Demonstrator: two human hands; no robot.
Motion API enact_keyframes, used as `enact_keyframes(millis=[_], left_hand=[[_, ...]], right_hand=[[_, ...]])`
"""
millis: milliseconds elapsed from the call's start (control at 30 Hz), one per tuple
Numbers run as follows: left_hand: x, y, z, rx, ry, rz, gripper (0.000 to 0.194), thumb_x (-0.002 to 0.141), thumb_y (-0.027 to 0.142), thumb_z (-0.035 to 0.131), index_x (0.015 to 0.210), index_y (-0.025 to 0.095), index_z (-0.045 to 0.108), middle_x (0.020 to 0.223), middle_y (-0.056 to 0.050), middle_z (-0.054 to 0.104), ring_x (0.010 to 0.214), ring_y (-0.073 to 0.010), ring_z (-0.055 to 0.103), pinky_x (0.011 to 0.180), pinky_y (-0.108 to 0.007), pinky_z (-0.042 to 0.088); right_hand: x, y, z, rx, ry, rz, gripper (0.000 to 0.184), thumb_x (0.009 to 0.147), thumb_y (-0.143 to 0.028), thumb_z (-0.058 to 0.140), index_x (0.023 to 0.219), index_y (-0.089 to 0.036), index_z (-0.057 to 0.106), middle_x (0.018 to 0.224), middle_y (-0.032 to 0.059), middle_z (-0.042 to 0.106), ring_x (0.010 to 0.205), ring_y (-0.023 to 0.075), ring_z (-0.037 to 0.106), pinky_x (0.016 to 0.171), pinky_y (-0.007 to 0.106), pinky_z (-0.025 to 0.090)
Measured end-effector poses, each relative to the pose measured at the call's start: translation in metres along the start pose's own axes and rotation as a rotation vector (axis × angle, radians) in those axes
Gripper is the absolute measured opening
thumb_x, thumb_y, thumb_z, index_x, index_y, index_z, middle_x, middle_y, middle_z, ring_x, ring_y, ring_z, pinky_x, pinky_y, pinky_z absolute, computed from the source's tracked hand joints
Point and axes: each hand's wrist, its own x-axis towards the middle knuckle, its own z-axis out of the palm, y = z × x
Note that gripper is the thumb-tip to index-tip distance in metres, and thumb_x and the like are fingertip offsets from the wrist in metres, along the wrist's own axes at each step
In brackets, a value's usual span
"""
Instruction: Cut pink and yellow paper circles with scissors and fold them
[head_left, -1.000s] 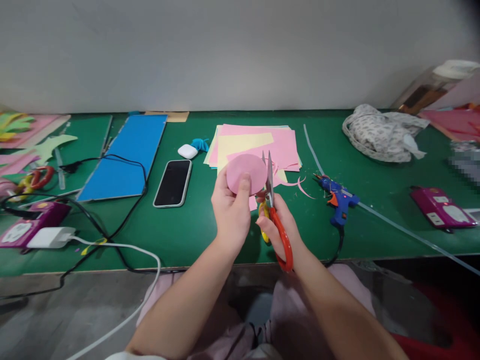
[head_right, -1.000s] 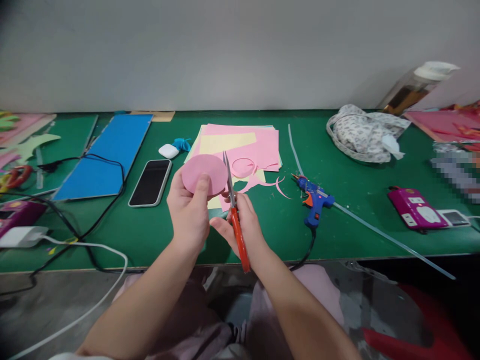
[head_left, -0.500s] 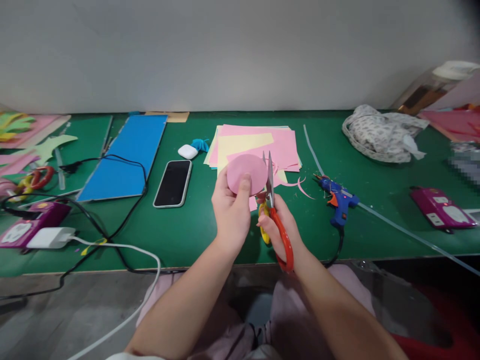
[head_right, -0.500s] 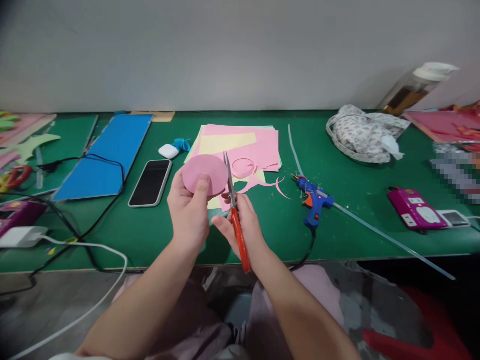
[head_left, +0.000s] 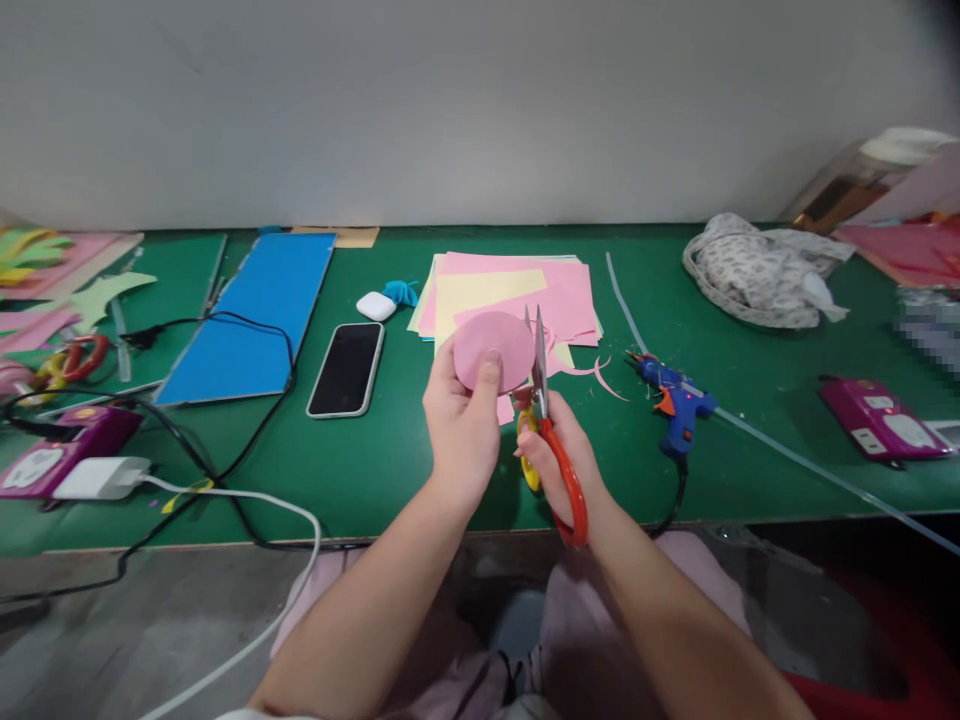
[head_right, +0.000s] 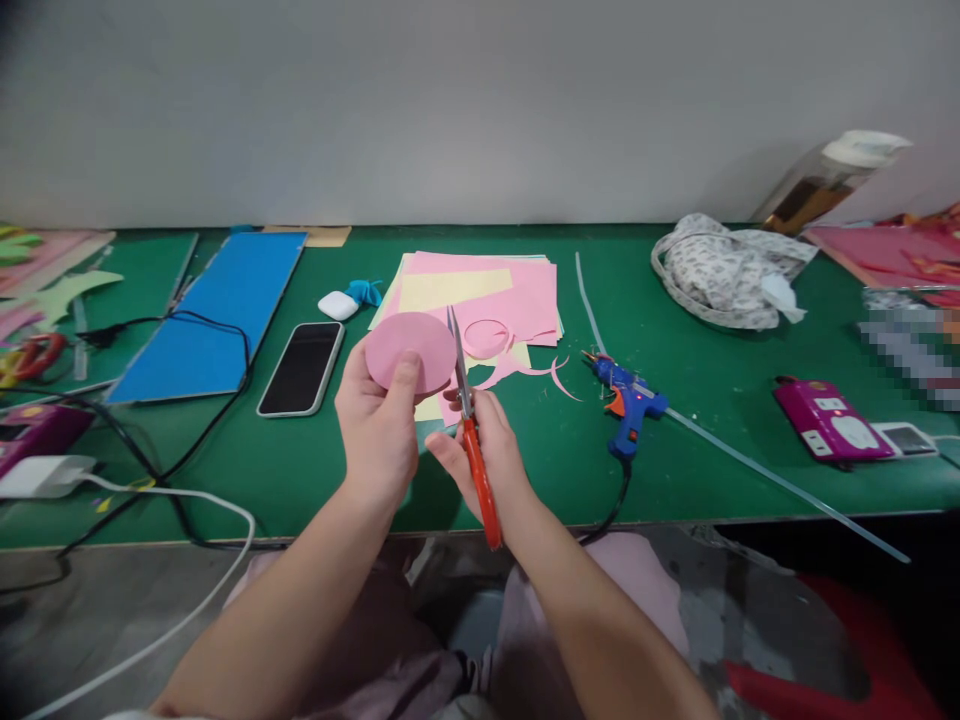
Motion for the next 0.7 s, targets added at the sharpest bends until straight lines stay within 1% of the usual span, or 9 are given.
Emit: enact_keyframes(millis=[133, 267, 367, 533, 700], left_hand=[[0.0000, -0.0006, -0.0006, -0.006, -0.002, -0.008, 0.034, 0.086, 0.045, 0.072, 0.108, 0.020, 0.067, 0.101, -0.005, 0.072, 0.090, -0.0167, 0.069, 0.080, -0.029, 0.058], [0.0002, -0.0005, -0.0013, -0.008, -0.005, -0.002, 0.034, 0.085, 0.046, 0.072, 0.107, 0.020, 0.068, 0.101, -0.004, 0.072, 0.091, -0.0166, 0.069, 0.081, -0.029, 0.058], [0.0004, 0.0002, -0.0008, -0.017, -0.009, -0.007, 0.033, 0.085, 0.046, 0.072, 0.106, 0.020, 0.068, 0.101, -0.004, 0.072, 0.091, -0.0166, 0.069, 0.081, -0.028, 0.059], [0.0007, 0.0011, 0.0001, 0.014, -0.009, -0.010, 0.037, 0.086, 0.047, 0.070, 0.112, 0.020, 0.065, 0.102, -0.006, 0.072, 0.092, -0.0186, 0.069, 0.082, -0.031, 0.060], [0.0012, 0.0018, -0.0005, -0.010, -0.012, -0.012, 0.035, 0.086, 0.044, 0.072, 0.109, 0.019, 0.067, 0.101, -0.005, 0.073, 0.092, -0.0175, 0.070, 0.082, -0.029, 0.059]], right_hand=[[0.0000, 0.0003, 0.0001, 0.006, 0.011, -0.002, 0.057, 0.088, -0.068, 0.056, 0.123, -0.023, 0.057, 0.104, 0.0074, 0.059, 0.070, 0.0141, 0.054, 0.065, 0.031, 0.055], [0.0002, 0.0005, -0.0004, 0.000, 0.011, -0.011, 0.056, 0.088, -0.066, 0.057, 0.123, -0.023, 0.056, 0.101, 0.0069, 0.059, 0.072, 0.0149, 0.055, 0.066, 0.031, 0.055], [0.0002, -0.0006, -0.0006, -0.008, 0.006, -0.013, 0.055, 0.089, -0.066, 0.056, 0.123, -0.023, 0.056, 0.100, 0.0062, 0.059, 0.070, 0.0145, 0.054, 0.066, 0.031, 0.055], [0.0003, -0.0029, 0.0000, -0.007, 0.015, -0.008, 0.054, 0.088, -0.068, 0.055, 0.119, -0.024, 0.056, 0.101, 0.0062, 0.059, 0.068, 0.0135, 0.053, 0.063, 0.030, 0.053], [0.0004, -0.0041, 0.0002, -0.008, 0.020, -0.003, 0.055, 0.088, -0.068, 0.056, 0.119, -0.024, 0.057, 0.104, 0.0067, 0.059, 0.065, 0.0124, 0.051, 0.060, 0.029, 0.052]])
